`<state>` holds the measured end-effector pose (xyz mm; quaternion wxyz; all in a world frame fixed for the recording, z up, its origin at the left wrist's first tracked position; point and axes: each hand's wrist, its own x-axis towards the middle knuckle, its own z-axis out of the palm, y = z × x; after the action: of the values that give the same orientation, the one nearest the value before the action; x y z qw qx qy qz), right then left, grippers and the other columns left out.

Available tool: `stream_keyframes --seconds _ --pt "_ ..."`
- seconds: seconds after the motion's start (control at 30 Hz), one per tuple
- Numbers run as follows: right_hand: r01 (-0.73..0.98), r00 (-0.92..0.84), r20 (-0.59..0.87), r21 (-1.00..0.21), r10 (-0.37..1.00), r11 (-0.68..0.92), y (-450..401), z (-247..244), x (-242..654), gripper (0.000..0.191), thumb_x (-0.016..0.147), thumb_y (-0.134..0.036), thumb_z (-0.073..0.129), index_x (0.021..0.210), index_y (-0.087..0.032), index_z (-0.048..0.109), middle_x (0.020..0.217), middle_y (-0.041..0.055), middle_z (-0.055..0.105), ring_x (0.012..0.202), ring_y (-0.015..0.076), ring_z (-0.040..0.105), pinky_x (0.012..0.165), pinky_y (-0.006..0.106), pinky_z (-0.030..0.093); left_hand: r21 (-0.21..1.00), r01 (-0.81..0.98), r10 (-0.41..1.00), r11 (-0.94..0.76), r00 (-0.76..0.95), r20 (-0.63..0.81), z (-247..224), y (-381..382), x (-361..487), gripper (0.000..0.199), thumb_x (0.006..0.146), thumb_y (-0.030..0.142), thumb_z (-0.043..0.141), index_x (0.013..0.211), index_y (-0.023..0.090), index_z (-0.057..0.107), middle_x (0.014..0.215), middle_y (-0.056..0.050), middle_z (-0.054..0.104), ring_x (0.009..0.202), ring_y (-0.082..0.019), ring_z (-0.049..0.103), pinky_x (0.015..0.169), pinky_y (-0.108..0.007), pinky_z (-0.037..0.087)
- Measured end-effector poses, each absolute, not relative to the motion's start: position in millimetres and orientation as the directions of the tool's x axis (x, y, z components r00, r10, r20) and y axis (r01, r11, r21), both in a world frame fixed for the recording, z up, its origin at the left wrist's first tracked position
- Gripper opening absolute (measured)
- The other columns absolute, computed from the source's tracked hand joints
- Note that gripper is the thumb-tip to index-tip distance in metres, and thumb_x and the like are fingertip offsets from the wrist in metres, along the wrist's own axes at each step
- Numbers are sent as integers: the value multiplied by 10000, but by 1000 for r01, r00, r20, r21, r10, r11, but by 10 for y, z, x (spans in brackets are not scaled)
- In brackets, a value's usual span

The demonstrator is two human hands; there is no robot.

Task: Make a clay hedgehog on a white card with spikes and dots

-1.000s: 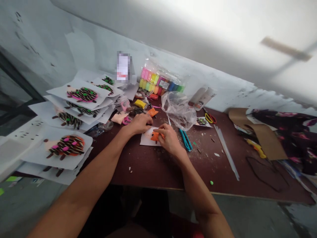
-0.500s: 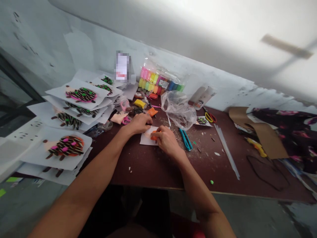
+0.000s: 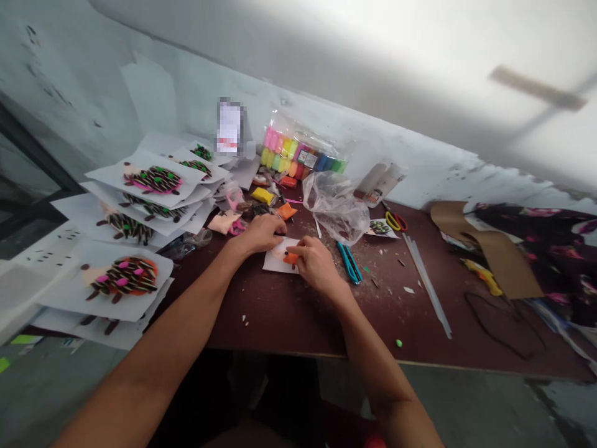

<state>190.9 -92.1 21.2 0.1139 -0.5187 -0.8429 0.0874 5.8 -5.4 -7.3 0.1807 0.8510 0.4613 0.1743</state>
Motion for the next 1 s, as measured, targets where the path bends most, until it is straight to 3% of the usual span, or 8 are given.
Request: stream_keyframes --seconds 0.07,0.23,0.33,0.47,0.67,1.0 --pt "856 -424 130 -266 896 444 -917 199 1915 362 904 -65 518 1099 -227 776 1008 88 652 912 206 543 816 314 402 463 728 851 -506 510 126 -69 -55 61 269 742 188 616 962 208 769 958 -43 754 904 -203 660 807 -282 483" --pt "855 -471 68 -211 880 474 -918 162 1900 308 898 -96 534 951 -242 800 939 76 642 865 200 530 773 311 388 458 734 852 -502 510 116 -47 -65 67 257 751 179 615 958 202 768 969 -51 752 907 -203 661 791 -281 475" --pt "852 -476 70 -211 877 479 -923 161 1892 327 891 -90 518 983 -233 797 961 82 645 880 202 534 782 312 396 472 727 853 -498 509 116 -41 -69 69 247 752 173 614 947 192 764 958 -55 751 898 -206 661 784 -287 473" --pt "873 -380 159 -264 911 411 -914 184 1920 457 869 -52 475 1206 -208 740 996 95 653 905 204 556 807 309 425 476 725 853 -498 509 117 -41 -66 66 239 754 181 620 944 196 764 960 -56 751 911 -215 665 802 -295 482" --pt "896 -222 236 -334 946 293 -842 206 2016 439 846 -42 466 1133 -171 773 972 112 677 938 223 597 851 319 453 502 705 848 -501 516 120 -73 -49 33 270 728 160 617 951 194 765 965 -49 757 914 -210 672 819 -288 504" --pt "985 -33 76 -167 997 46 -722 211 2165 495 912 -67 393 1321 -157 657 1170 130 708 1087 234 635 938 304 455 597 635 870 -491 384 308 -125 -11 43 282 775 84 548 925 183 765 999 -56 777 947 -204 702 882 -298 518"
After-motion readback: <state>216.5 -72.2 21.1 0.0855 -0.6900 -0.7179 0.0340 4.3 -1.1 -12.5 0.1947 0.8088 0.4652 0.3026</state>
